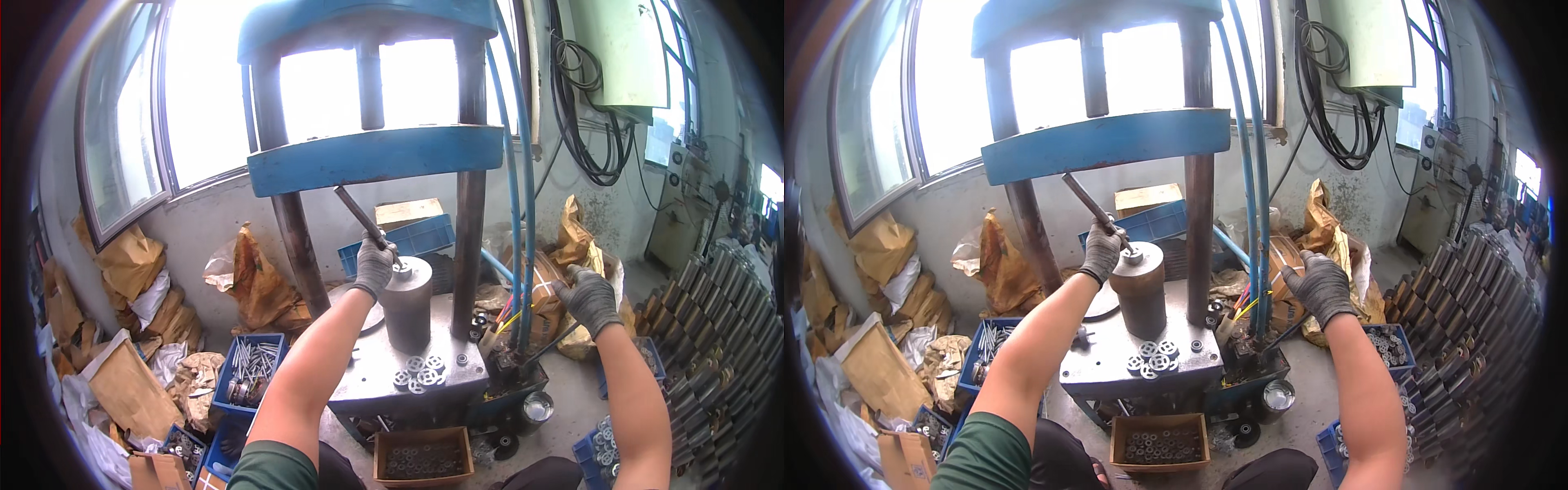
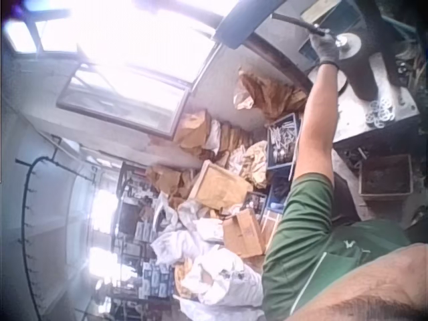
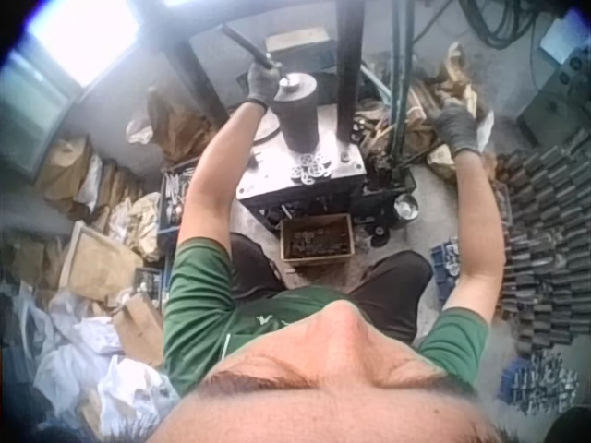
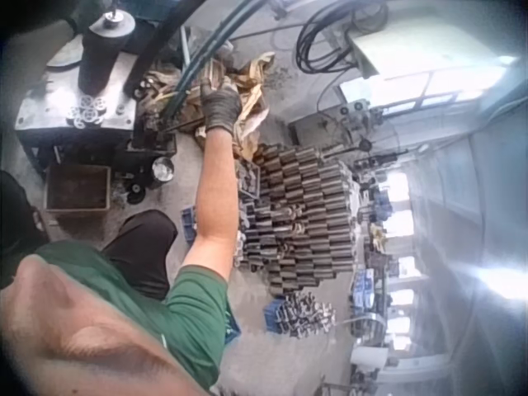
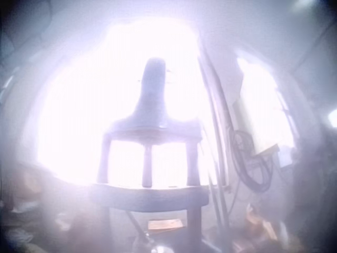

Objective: Use a manual press machine to join metal discs and rods.

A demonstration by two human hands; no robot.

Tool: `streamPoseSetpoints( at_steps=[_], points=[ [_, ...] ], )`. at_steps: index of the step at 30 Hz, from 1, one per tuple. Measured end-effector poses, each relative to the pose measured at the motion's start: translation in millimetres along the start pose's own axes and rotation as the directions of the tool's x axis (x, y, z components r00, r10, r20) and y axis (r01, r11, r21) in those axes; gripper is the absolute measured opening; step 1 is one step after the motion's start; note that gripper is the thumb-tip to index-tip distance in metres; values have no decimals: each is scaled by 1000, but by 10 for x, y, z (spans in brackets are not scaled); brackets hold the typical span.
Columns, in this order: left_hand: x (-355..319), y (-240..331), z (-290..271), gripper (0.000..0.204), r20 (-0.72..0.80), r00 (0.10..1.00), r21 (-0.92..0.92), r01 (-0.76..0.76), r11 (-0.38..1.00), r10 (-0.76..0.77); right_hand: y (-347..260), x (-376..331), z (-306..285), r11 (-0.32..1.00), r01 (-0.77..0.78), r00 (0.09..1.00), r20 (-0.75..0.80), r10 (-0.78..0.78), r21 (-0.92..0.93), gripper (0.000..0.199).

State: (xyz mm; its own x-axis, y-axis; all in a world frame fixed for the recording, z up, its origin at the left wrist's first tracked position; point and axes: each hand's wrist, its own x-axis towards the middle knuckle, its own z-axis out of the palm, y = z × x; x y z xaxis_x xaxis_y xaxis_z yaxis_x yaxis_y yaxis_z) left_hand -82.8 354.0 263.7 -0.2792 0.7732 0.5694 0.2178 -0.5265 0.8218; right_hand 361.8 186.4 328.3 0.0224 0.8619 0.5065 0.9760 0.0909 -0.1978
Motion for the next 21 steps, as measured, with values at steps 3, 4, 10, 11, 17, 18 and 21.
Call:
streamPoseSetpoints(
  at_steps=[3, 4, 10, 11, 17, 18, 21],
  points=[
    [43, 83, 76, 35, 34, 998, 98, -57, 994, 54, 32, -11, 14, 1000, -16, 1000, -22, 16, 25, 55],
    [28, 141, 52, 35, 64, 996, 182, -73, 981, 62, 24, -14, 26, 1000, -15, 1000, -18, 15, 27, 55],
    [-67, 574, 115, 37, 162, 985, 450, -120, 885, 52, 48, -99, -17, 1000, 3, 1000, 12, -4, 25, 33],
    [-55, 583, 105, 37, 187, 981, 483, -133, 865, 47, 34, -123, -34, 999, 14, 1000, 13, -14, 31, 29],
    [48, 529, 82, 43, 196, 980, 515, -134, 847, 36, 134, -372, -18, 994, 101, 994, -42, -99, 34, 22],
    [59, 514, 67, 43, 202, 979, 525, -125, 842, 19, 123, -462, -24, 990, 125, 990, -71, -120, 60, 22],
    [18, 471, 102, 44, 197, 980, 503, -104, 858, 3, 73, -850, -168, 987, 161, 981, -113, -160, 3, 23]
  ],
)
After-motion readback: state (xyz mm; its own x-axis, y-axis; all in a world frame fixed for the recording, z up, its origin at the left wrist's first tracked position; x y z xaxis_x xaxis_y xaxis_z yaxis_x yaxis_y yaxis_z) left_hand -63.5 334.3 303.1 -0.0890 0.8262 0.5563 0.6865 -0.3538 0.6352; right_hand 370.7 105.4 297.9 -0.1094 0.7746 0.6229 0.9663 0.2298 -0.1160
